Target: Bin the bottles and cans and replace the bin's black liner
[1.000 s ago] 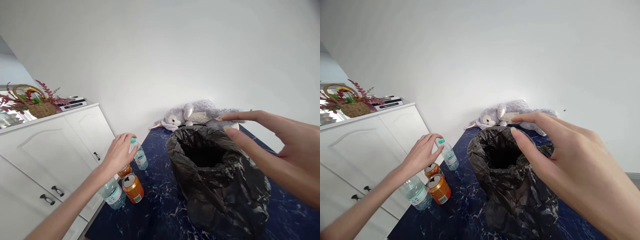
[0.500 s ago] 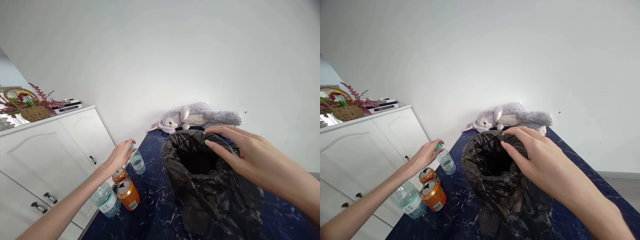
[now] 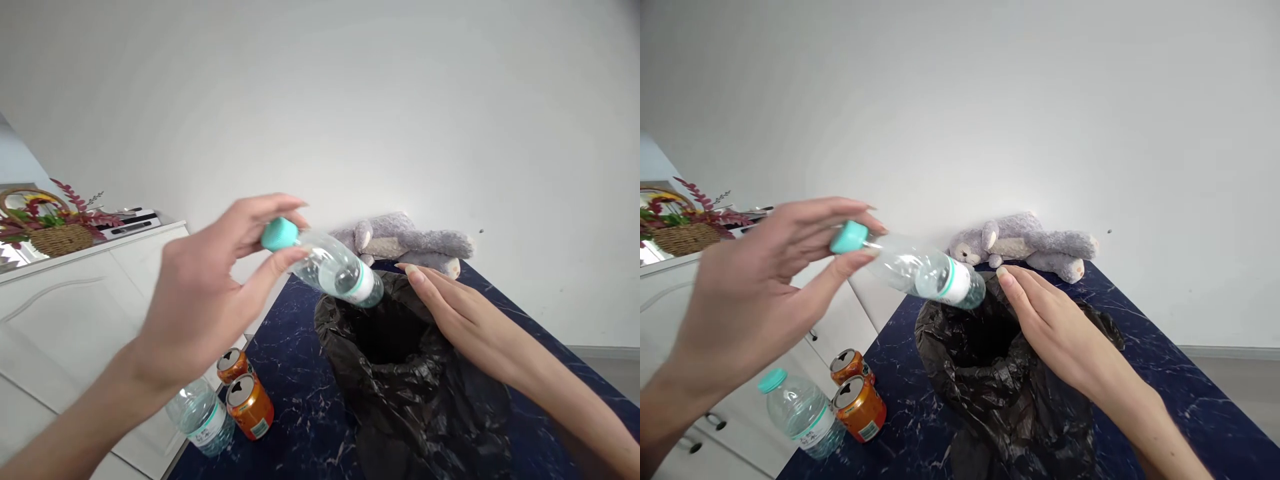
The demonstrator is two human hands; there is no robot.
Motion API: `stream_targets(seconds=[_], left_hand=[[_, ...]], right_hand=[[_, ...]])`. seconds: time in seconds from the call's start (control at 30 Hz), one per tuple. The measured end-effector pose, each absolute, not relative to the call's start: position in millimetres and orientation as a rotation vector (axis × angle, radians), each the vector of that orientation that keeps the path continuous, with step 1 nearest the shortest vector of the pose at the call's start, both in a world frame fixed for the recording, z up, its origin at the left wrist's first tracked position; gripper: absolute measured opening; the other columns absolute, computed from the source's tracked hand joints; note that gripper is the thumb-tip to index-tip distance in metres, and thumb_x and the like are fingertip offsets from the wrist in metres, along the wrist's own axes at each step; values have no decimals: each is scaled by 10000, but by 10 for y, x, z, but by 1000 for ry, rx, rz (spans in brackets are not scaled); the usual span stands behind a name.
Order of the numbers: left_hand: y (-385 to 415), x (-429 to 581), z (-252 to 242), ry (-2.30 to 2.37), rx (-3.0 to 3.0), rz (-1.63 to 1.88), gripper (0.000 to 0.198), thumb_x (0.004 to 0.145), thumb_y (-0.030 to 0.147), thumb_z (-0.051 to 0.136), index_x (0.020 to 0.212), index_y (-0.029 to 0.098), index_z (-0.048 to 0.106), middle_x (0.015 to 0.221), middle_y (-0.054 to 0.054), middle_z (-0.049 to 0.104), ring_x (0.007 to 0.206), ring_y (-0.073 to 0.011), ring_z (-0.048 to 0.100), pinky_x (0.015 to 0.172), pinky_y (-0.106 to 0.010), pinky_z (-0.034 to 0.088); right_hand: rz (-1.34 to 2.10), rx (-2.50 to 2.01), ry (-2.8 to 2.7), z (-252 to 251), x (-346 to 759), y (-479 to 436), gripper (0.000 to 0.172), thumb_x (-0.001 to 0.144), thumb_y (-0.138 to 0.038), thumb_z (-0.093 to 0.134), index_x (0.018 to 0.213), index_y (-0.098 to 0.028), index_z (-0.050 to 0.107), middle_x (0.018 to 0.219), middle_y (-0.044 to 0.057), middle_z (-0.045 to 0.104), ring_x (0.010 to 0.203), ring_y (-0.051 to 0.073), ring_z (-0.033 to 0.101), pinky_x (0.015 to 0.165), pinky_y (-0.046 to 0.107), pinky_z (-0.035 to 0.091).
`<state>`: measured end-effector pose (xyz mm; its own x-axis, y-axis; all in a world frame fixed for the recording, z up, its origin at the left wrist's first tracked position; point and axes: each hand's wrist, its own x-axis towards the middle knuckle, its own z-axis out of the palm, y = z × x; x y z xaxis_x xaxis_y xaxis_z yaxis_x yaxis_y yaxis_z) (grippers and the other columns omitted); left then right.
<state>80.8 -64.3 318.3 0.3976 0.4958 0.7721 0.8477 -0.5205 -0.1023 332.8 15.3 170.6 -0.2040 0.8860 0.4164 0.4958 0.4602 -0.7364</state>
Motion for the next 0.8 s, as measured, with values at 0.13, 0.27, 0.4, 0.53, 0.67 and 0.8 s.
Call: stream_targets(seconds=[0.13,0.27,0.4,0.53,0.67,0.8], left_hand=[[-455,940,3009,-1246,-2506,-739,352,1022,363,683,1360,291,618,1214,13,790,1071,-193,771,855,-287,646],[-198,1013,2738,-1272,-2774,-529,298,1055,331,639,1346,270,620,1270,-13,763,1107,-192,740,929,-312,585],[14,1024,2506,-1274,-2992,-389,268,1042,272,645,1310,274,635,1289,-25,751,1186,-216,706,1012,-341,525],[144,978,2456,-1426,-3093,-238,369,971,260,722,1323,255,612,1200,-41,783,1139,-251,725,938,-364,542],[143,923,2498,-1559,-3085,-201,367,977,363,710,1311,243,616,1214,-58,783,1162,-251,727,952,-356,553],[37,824,2475,-1600,-2895,-299,353,1041,482,588,1314,267,652,1409,-64,696,1321,-279,639,1102,-405,500]], right_hand=[[615,-1203,-1839,1652,3328,199,746,1045,-773,261,1538,-281,529,1617,6,498,1522,310,428,1300,552,310],[445,-1137,-1975,1590,3354,238,704,1075,-682,223,1525,-247,544,1602,66,517,1488,337,476,1243,594,385],[346,-1104,-2059,1600,3378,216,686,1094,-614,183,1508,-224,566,1583,100,536,1462,345,509,1184,584,466],[357,-1181,-2047,1627,3401,165,621,1105,-593,212,1538,-291,540,1615,42,500,1484,334,482,1182,584,471],[370,-1214,-2061,1631,3413,127,628,1099,-628,213,1556,-322,516,1626,15,485,1494,332,469,1181,610,465],[347,-1202,-2100,1656,3398,103,640,1096,-609,189,1569,-314,504,1629,31,482,1483,358,480,1121,618,525]])
